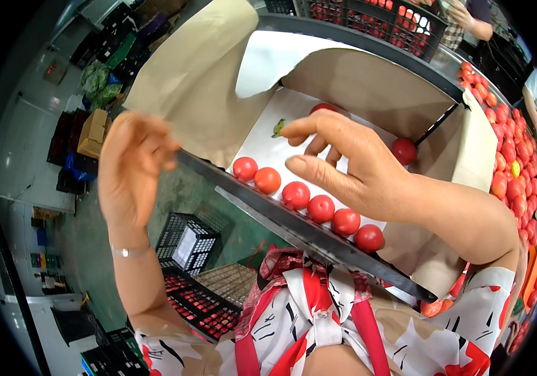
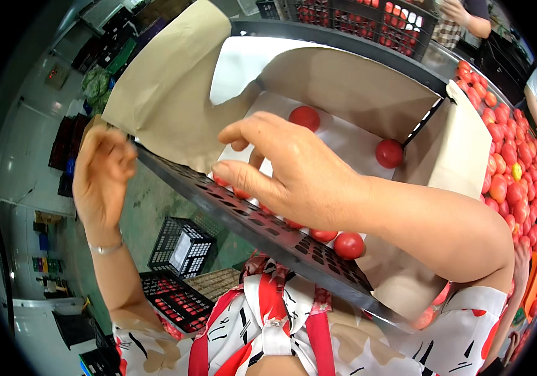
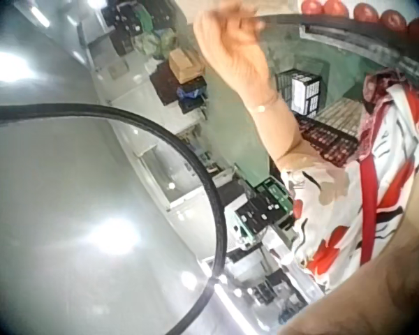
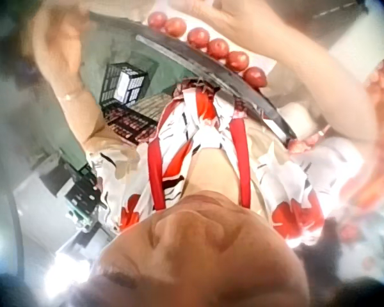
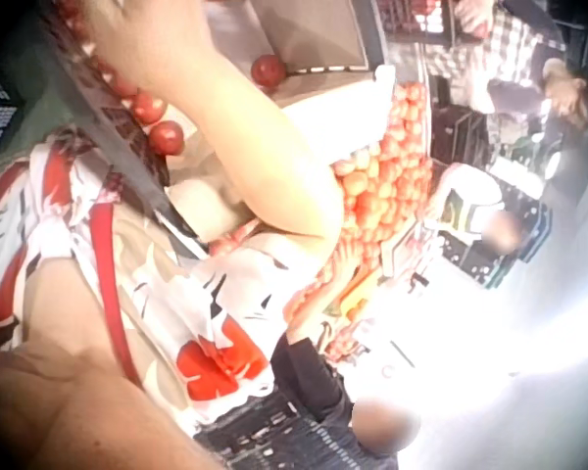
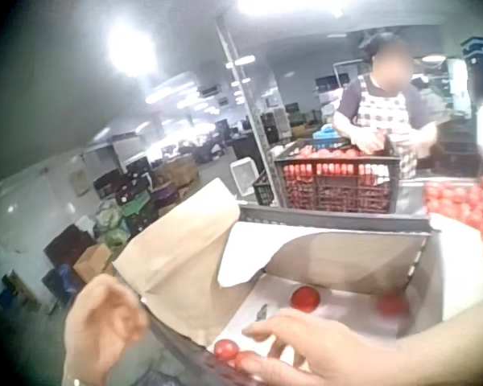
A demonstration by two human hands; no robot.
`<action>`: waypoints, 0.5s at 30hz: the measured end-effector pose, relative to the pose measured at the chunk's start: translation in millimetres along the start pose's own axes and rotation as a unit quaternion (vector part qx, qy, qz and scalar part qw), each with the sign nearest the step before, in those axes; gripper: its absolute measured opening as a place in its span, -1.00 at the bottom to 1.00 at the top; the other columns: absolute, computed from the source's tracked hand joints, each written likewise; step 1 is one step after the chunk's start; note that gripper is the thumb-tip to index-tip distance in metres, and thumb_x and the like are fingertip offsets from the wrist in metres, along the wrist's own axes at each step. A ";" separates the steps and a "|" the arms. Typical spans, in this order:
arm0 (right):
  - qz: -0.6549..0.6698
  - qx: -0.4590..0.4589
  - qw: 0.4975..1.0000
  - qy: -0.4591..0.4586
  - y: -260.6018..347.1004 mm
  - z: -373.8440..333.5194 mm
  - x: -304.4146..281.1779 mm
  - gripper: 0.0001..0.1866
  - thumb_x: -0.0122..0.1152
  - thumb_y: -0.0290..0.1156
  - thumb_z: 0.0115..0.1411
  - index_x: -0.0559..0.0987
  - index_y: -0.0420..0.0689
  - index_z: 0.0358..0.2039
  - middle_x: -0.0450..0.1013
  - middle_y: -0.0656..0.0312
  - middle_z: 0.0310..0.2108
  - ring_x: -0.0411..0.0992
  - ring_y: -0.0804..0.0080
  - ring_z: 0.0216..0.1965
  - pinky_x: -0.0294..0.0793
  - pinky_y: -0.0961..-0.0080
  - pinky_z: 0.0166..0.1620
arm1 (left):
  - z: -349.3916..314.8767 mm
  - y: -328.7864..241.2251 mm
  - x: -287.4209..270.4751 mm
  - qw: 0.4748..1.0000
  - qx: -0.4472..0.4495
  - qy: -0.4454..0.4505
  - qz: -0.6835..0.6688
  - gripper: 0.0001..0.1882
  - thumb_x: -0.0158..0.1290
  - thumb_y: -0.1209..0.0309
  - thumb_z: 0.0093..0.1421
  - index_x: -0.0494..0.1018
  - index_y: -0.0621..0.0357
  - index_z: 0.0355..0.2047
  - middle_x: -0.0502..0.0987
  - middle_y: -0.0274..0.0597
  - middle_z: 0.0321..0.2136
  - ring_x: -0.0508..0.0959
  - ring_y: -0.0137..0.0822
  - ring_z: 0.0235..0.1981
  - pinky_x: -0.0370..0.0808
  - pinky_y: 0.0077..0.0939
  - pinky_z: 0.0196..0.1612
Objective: The person sorts tomatoes from a pile on a metal table into a black crate lined with white paper. They pick up tomatoes by hand, check them for blemishes, remove small green stems, and place them into rows inside the crate.
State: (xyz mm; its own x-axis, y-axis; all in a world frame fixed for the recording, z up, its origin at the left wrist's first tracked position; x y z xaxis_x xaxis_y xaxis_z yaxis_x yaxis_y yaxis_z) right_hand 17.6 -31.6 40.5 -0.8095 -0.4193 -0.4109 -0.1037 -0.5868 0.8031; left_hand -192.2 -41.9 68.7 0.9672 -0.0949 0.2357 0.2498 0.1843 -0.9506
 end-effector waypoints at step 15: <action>-0.041 0.000 0.999 0.034 -14.0 10.2 -10.3 -0.82 0.11 -0.35 0.09 0.50 -0.17 -0.33 0.41 0.08 -0.42 0.42 0.19 -0.45 0.40 0.36 -0.37 | 45.1 239.3 90.4 0.584 -0.263 0.642 0.422 -0.68 0.10 0.23 -0.03 0.44 0.18 -0.33 0.47 -0.18 -0.48 0.47 -0.31 -0.49 0.42 -0.45 -0.50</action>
State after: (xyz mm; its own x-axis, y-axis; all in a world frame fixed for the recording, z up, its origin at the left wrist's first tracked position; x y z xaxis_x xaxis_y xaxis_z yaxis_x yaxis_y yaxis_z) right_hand 21.5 -12.0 37.8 -0.7571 -0.4160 -0.5036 -0.1682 -0.6208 0.7657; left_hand -42.9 37.8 -128.4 -0.1808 -0.9050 -0.3852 -0.6662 0.4008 -0.6289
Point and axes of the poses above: each hand's wrist, its own z-axis towards the middle knuckle, its own x-axis out of the palm, y = z × x, the point moved 10 cm from there along z, towards the middle knuckle
